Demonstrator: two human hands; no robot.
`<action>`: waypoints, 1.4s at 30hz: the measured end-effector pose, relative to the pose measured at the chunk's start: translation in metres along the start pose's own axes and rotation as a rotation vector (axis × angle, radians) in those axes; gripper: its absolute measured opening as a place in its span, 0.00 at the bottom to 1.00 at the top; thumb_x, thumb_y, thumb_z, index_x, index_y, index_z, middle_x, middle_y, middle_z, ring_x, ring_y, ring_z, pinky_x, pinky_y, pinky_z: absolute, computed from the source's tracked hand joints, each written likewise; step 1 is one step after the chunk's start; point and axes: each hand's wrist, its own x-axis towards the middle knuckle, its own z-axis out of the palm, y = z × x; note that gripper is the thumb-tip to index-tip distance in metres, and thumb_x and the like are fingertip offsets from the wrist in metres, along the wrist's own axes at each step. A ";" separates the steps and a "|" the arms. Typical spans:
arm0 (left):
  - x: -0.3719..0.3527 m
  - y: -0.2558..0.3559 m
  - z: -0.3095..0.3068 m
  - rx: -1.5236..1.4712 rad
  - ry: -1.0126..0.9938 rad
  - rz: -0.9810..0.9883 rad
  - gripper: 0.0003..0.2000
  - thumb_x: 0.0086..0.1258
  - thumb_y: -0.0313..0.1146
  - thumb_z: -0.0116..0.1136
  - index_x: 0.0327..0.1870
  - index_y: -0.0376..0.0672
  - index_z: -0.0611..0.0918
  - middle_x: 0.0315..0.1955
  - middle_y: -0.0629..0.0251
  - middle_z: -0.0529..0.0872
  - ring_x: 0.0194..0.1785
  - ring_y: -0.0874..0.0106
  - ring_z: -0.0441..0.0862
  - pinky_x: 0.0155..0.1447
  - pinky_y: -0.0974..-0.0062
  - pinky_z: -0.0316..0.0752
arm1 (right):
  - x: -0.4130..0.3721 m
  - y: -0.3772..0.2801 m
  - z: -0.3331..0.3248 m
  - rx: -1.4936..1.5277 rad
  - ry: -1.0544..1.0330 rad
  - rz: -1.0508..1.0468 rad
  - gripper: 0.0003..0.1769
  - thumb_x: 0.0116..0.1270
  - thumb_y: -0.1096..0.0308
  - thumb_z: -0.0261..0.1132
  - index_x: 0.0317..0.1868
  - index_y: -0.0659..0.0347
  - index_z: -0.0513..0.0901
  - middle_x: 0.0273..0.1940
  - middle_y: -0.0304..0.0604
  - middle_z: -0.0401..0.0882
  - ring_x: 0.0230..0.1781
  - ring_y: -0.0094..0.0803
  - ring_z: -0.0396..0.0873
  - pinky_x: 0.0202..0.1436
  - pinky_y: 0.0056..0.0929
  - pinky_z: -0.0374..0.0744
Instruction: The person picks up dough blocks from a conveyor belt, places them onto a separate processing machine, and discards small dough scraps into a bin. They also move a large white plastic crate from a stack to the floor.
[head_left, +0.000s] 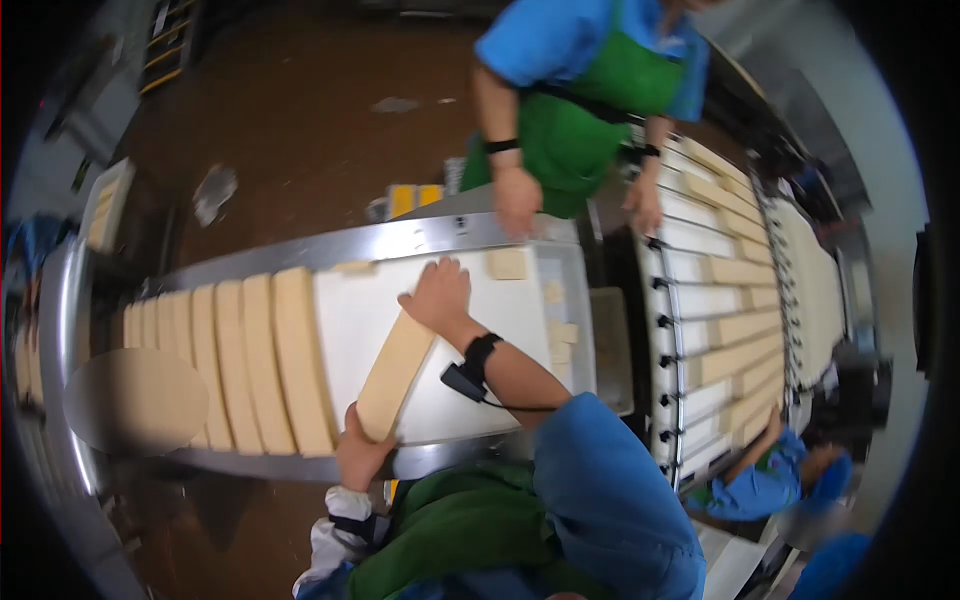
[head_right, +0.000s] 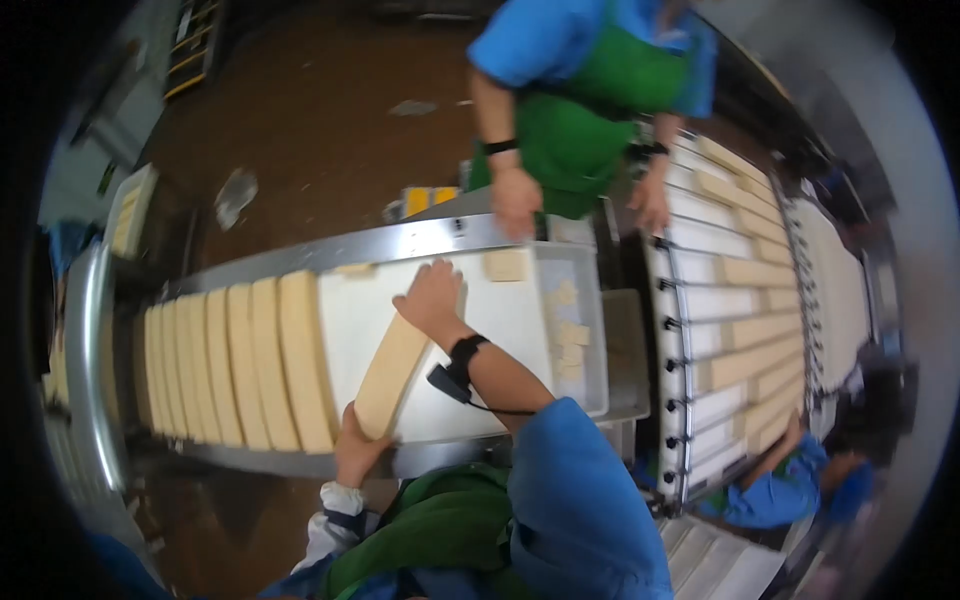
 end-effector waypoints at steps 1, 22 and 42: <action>0.004 0.001 0.003 0.048 -0.006 0.097 0.45 0.43 0.39 0.76 0.67 0.47 0.66 0.42 0.44 0.85 0.47 0.45 0.82 0.50 0.55 0.78 | -0.013 0.032 -0.009 0.071 -0.058 0.087 0.48 0.50 0.40 0.70 0.59 0.74 0.70 0.54 0.57 0.73 0.58 0.51 0.71 0.62 0.51 0.70; -0.115 0.238 0.231 0.001 -0.908 0.788 0.44 0.41 0.30 0.77 0.65 0.38 0.68 0.49 0.52 0.83 0.53 0.59 0.81 0.59 0.63 0.75 | -0.446 0.434 -0.155 0.181 0.535 0.340 0.31 0.41 0.69 0.75 0.51 0.45 0.80 0.43 0.50 0.79 0.47 0.51 0.75 0.51 0.45 0.75; -0.287 0.297 0.469 -0.236 -1.341 0.027 0.37 0.62 0.16 0.56 0.72 0.40 0.53 0.50 0.51 0.81 0.54 0.65 0.79 0.57 0.73 0.75 | -0.565 0.592 -0.114 0.005 0.517 0.522 0.40 0.40 0.75 0.66 0.62 0.60 0.71 0.61 0.63 0.66 0.66 0.60 0.62 0.70 0.53 0.61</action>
